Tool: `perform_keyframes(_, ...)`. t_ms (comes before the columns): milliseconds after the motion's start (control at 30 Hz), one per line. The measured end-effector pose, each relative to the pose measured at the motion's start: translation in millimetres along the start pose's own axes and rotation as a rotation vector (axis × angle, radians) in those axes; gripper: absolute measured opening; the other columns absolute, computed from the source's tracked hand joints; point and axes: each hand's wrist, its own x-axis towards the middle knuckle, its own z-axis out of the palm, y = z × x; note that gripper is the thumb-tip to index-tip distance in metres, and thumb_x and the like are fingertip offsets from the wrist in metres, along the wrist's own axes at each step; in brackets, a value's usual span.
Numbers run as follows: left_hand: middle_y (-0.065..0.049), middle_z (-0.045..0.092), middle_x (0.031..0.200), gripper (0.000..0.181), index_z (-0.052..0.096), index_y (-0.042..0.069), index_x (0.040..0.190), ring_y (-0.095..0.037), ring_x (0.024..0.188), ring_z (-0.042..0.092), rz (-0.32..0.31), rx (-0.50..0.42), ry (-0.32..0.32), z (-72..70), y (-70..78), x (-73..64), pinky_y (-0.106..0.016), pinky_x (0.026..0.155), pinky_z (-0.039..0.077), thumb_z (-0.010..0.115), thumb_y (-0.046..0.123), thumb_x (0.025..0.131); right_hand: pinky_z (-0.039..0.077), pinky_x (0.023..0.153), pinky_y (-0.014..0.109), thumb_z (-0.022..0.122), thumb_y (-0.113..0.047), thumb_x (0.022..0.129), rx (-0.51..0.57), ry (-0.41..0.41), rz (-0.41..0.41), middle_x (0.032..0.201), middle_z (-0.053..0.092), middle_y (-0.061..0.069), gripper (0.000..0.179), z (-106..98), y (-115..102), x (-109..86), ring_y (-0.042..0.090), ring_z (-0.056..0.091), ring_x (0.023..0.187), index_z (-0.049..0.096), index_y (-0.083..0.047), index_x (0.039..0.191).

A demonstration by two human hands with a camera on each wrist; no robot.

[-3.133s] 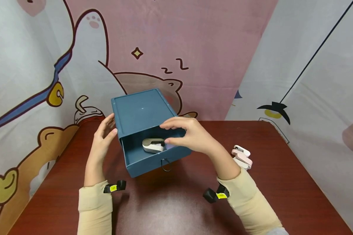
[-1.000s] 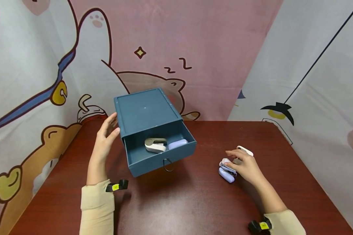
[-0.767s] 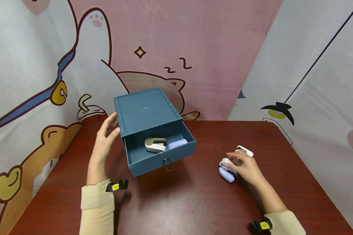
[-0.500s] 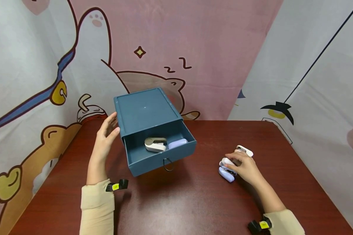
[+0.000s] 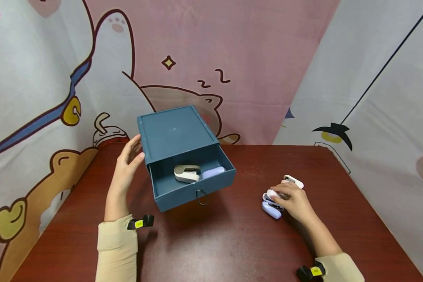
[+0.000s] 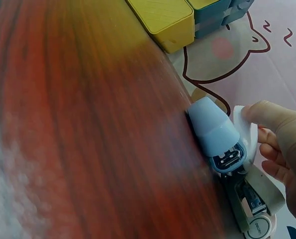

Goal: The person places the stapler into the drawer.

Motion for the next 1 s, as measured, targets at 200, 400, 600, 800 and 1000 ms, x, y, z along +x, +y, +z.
perform_keyframes(200, -0.01, 0.039, 0.147, 0.055, 0.036, 0.012, 0.149, -0.028, 0.134, 0.034, 0.001, -0.004, 0.002, -0.1, 0.3, 0.0, -0.039, 0.106, 0.031, 0.052, 0.01, 0.096, 0.038, 0.08, 0.01, 0.081, 0.003, 0.069, 0.009, 0.04, 0.002, 0.094, 0.068, 0.005, 0.029, -2.5, -7.4, 3.5, 0.017, 0.057, 0.093, 0.075, -0.001, 0.097)
perform_keyframes(400, -0.01, 0.039, 0.147, 0.055, 0.036, 0.012, 0.149, -0.028, 0.135, 0.034, 0.006, -0.002, 0.002, -0.1, 0.7, 0.5, -0.039, 0.106, 0.031, 0.052, 0.01, 0.096, 0.044, 0.077, 0.011, 0.08, 0.008, 0.069, 0.048, 0.088, -0.003, 0.094, 0.068, 0.004, 0.032, -6.8, -18.2, 8.0, 0.012, 0.059, 0.088, 0.074, 0.0, 0.099)
perform_keyframes(600, -0.011, 0.039, 0.147, 0.055, 0.036, 0.011, 0.148, -0.028, 0.135, 0.034, 0.004, -0.006, 0.003, -0.2, 0.7, 0.5, -0.039, 0.105, 0.031, 0.052, 0.01, 0.095, 0.045, 0.066, 0.018, 0.08, 0.008, 0.069, 0.039, 0.118, -0.05, 0.092, 0.067, 0.0, 0.032, -13.3, -32.9, 17.1, 0.01, 0.059, 0.081, 0.074, -0.001, 0.099)
perform_keyframes(800, -0.01, 0.039, 0.147, 0.055, 0.036, 0.012, 0.148, -0.028, 0.135, 0.034, 0.006, -0.004, 0.001, -0.3, 0.9, 0.6, -0.038, 0.105, 0.031, 0.052, 0.011, 0.096, 0.047, 0.059, 0.019, 0.079, 0.009, 0.069, 0.081, 0.137, -0.083, 0.093, 0.066, -0.001, 0.035, -20.7, -52.9, 27.7, 0.005, 0.057, 0.075, 0.075, -0.003, 0.102)
perform_keyframes(1000, -0.01, 0.039, 0.147, 0.055, 0.036, 0.012, 0.148, -0.028, 0.135, 0.034, 0.006, 0.004, -0.001, -0.2, 0.7, 0.1, -0.038, 0.105, 0.031, 0.052, 0.011, 0.096, 0.047, 0.06, 0.014, 0.078, 0.014, 0.069, 0.141, 0.167, -0.129, 0.094, 0.066, 0.004, 0.038, -28.5, -77.3, 41.3, 0.007, 0.057, 0.076, 0.074, 0.0, 0.104)
